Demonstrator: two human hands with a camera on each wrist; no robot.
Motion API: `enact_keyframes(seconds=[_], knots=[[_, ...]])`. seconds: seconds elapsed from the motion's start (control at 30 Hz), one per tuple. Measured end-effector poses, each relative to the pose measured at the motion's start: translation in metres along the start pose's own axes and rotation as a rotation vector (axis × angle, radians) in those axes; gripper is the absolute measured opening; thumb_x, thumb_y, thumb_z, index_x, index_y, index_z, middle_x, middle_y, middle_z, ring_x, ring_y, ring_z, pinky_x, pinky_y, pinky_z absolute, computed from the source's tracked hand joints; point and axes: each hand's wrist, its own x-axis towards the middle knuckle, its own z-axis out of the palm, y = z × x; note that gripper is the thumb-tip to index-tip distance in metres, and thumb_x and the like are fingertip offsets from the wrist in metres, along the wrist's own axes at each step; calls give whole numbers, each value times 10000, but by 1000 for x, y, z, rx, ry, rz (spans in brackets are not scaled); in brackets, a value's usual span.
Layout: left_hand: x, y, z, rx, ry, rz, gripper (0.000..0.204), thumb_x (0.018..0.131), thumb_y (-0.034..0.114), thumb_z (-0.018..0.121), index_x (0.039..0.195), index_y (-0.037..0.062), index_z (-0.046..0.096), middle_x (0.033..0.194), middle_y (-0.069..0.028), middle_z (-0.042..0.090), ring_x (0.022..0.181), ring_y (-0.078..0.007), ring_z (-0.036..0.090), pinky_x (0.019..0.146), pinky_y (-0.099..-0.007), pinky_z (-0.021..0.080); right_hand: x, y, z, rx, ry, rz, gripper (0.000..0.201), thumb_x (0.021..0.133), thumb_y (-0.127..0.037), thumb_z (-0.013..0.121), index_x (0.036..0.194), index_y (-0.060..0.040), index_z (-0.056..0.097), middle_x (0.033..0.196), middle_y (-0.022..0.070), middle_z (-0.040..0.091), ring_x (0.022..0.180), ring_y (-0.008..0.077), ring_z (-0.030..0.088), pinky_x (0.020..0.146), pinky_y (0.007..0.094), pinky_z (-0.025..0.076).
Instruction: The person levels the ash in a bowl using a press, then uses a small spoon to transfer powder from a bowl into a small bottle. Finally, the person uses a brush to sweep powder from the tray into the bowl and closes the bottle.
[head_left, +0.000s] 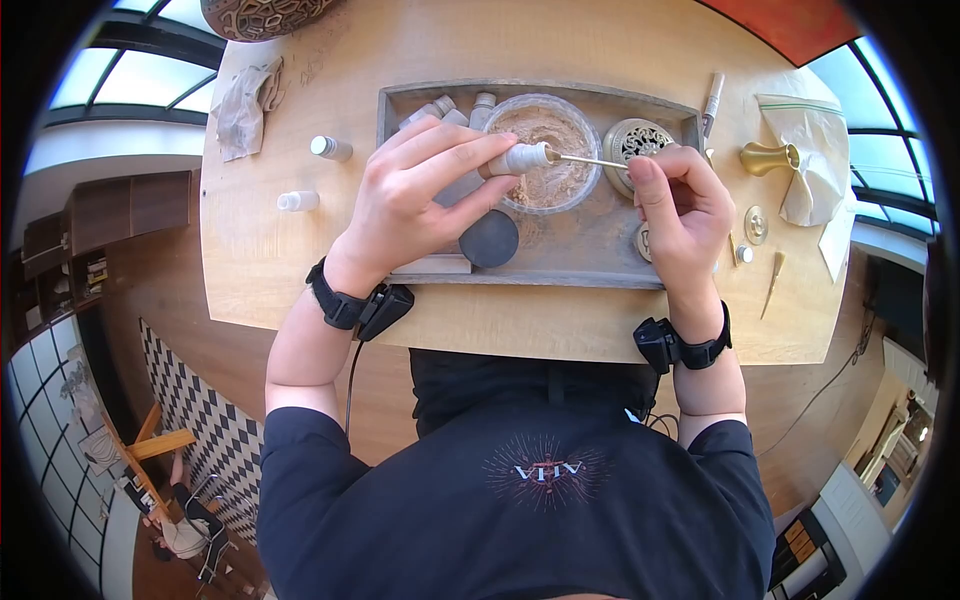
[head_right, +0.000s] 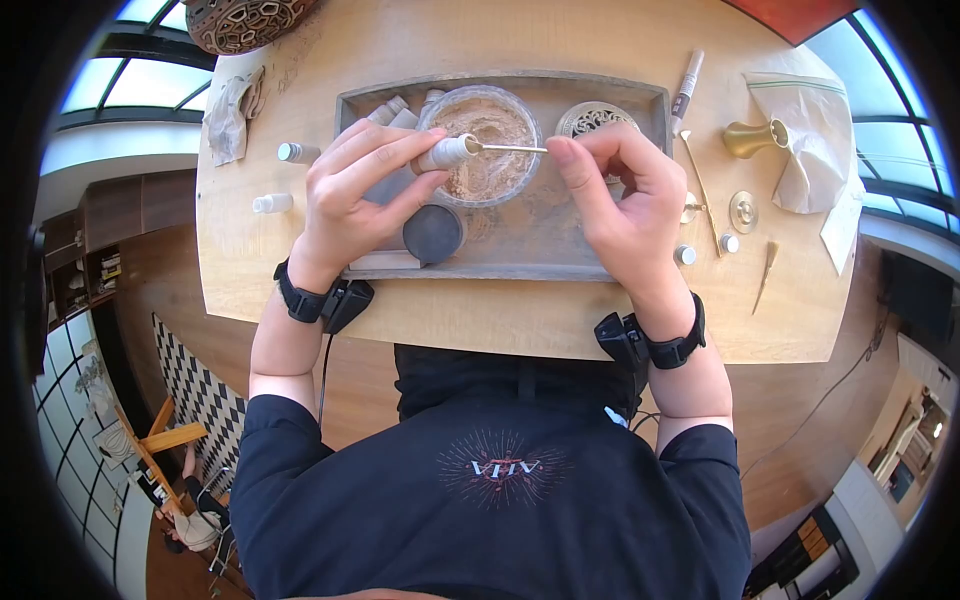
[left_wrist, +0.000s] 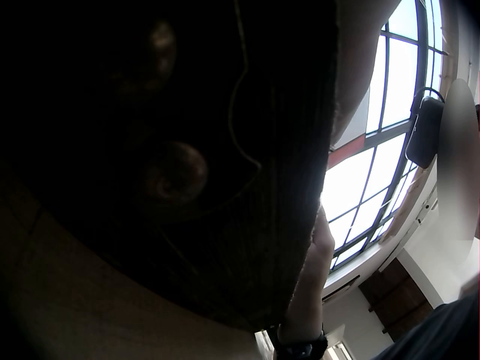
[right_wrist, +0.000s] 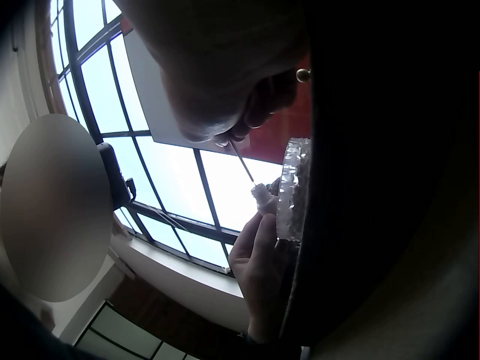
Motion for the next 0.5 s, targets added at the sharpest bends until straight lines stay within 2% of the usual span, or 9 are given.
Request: enact_keyframes(seconds=[0.17, 0.5], knots=[[0, 0, 0, -6, 2, 4, 416, 735, -2, 860, 1141, 27, 776, 949, -98, 759, 803, -223, 686, 713, -323, 550, -1, 2, -2, 4, -4, -17, 140, 958, -91, 769, 871, -16, 688, 683, -47, 582, 626, 28, 482, 548, 199, 346], [0, 0, 1, -11, 13, 1, 414, 734, 2, 863, 1138, 28, 779, 945, -97, 758, 790, -220, 677, 704, -321, 546, 0, -3, -1, 6, -19, -27, 63, 939, -32, 763, 942, 3, 711, 734, -22, 626, 665, 40, 538, 602, 200, 430]])
